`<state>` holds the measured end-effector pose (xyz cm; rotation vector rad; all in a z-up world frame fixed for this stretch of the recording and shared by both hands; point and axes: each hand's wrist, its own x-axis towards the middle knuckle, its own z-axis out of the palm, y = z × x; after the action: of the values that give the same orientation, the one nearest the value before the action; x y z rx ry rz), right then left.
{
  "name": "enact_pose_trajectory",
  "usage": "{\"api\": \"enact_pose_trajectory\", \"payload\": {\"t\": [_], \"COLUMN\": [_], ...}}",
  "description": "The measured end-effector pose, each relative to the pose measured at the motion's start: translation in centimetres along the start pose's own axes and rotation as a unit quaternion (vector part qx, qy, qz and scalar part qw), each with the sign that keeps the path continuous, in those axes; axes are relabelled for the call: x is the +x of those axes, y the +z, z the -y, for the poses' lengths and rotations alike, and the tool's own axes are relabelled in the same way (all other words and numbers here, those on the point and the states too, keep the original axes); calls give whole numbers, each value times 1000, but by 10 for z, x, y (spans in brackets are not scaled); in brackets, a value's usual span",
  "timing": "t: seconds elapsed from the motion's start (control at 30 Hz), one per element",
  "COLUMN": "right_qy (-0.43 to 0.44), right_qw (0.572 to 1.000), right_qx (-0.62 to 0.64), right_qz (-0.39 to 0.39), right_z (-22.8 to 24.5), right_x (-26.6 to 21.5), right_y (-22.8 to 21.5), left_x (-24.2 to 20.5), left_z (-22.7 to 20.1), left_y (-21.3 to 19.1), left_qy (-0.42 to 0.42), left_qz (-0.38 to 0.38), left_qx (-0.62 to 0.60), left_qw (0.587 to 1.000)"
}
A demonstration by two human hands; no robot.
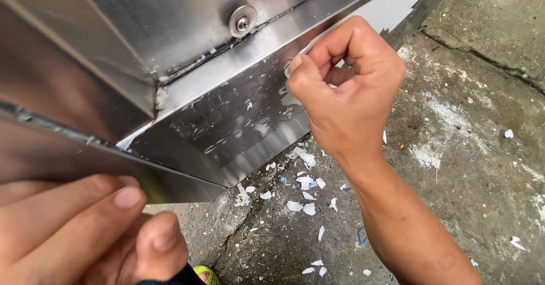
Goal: Peeling off the white protective plastic film from a new stainless steel appliance using fingernails.
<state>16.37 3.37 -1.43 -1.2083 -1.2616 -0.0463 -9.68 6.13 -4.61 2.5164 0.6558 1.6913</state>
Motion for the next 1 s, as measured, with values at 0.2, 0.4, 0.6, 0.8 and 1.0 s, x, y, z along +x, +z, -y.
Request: {"api": "enact_pose_trajectory", "payload": {"t": [0.2, 0.4, 0.6, 0.8, 1.0], "right_qy": [19, 7, -49, 7, -37], "right_qw": [1000, 998, 998, 999, 999], "right_qx": [-16, 56, -44, -34, -25], "right_qz": [-12, 32, 21, 32, 25], "right_z": [0, -12, -4, -4, -6], "right_x": [-2, -5, -1, -2, -1], "right_y": [0, -12, -2, -8, -8], "left_x": [-5, 21, 20, -4, 36], "left_z": [11, -8, -8, 9, 5], "left_y": [4, -21, -19, -1, -30], "left_qy": [30, 42, 37, 19, 38], "left_qz": [-9, 65, 54, 8, 183], "left_qx": [-4, 38, 35, 1, 32], "left_qw": [999, 996, 997, 1000, 982]}}
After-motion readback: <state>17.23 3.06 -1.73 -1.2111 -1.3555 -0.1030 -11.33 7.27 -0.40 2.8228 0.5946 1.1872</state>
